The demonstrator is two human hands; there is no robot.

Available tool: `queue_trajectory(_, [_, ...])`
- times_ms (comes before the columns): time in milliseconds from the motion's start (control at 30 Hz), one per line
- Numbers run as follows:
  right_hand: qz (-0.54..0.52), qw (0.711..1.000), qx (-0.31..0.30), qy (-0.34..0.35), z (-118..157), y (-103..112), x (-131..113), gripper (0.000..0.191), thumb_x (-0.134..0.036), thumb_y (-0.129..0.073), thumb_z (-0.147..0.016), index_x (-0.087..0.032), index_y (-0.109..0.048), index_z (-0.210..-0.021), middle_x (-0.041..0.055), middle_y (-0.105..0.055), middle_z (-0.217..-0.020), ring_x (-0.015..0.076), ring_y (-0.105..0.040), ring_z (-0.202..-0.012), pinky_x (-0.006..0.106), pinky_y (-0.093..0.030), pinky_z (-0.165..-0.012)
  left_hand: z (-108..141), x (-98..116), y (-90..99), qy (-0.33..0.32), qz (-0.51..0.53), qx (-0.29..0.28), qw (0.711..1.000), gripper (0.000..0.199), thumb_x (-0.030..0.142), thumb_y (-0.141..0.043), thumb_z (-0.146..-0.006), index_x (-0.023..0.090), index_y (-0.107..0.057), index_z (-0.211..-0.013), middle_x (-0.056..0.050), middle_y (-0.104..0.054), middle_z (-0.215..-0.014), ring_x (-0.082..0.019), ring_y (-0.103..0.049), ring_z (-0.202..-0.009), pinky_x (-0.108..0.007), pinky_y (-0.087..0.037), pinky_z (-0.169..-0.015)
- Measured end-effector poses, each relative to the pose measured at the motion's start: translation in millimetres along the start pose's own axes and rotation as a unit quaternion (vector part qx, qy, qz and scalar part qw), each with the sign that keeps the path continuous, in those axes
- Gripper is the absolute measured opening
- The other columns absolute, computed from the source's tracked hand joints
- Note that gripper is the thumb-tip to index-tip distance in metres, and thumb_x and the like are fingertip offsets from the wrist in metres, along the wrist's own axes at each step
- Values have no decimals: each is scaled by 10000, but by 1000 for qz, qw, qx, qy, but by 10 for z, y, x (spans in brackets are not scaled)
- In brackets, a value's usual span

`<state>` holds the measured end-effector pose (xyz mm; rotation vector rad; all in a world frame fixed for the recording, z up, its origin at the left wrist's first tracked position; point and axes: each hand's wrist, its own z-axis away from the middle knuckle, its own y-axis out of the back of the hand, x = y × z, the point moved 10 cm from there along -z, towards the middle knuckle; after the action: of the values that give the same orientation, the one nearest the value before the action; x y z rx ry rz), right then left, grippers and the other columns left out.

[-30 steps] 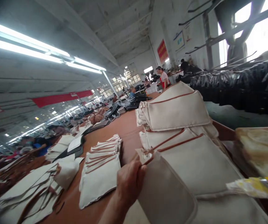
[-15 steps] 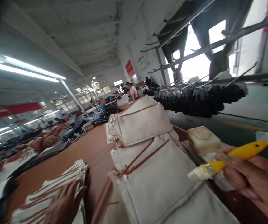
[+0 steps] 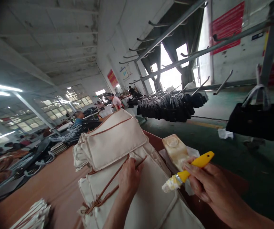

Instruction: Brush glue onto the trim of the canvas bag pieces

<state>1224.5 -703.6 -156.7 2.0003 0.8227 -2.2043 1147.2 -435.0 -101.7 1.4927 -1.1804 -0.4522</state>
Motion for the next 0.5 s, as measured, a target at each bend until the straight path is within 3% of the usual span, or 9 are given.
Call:
queue_trajectory(133, [-69, 997, -16, -6, -123, 17, 0, 294, -482, -681, -870, -199, -600, -866, -71, -347, -446, 96, -244, -409, 256, -220, -416, -34, 31, -184, 7, 111, -103, 988, 223, 289, -554, -877, 154, -709, -963, -70, -710, -858, -209, -650, -801, -305, -453, -714])
queue_trajectory(333, [-78, 995, -54, 41, -332, -91, -277, 285, -446, -654, -898, -185, -542, -924, -100, -356, -415, 70, -245, -365, 224, -181, -393, 369, 170, -201, 16, 268, -232, 935, 350, 417, -593, -848, 164, -744, -1036, -32, -698, -854, -165, -620, -750, -255, -454, -660])
queue_trajectory(500, [-25, 992, -109, 52, -321, -329, -395, 296, -454, -634, -900, -173, -542, -902, -106, -345, -424, 60, -227, -354, 215, -140, -378, 632, 255, -180, 53, 363, -281, 887, 321, 429, -640, -821, 195, -757, -1008, -21, -642, -880, -161, -581, -801, -252, -451, -705])
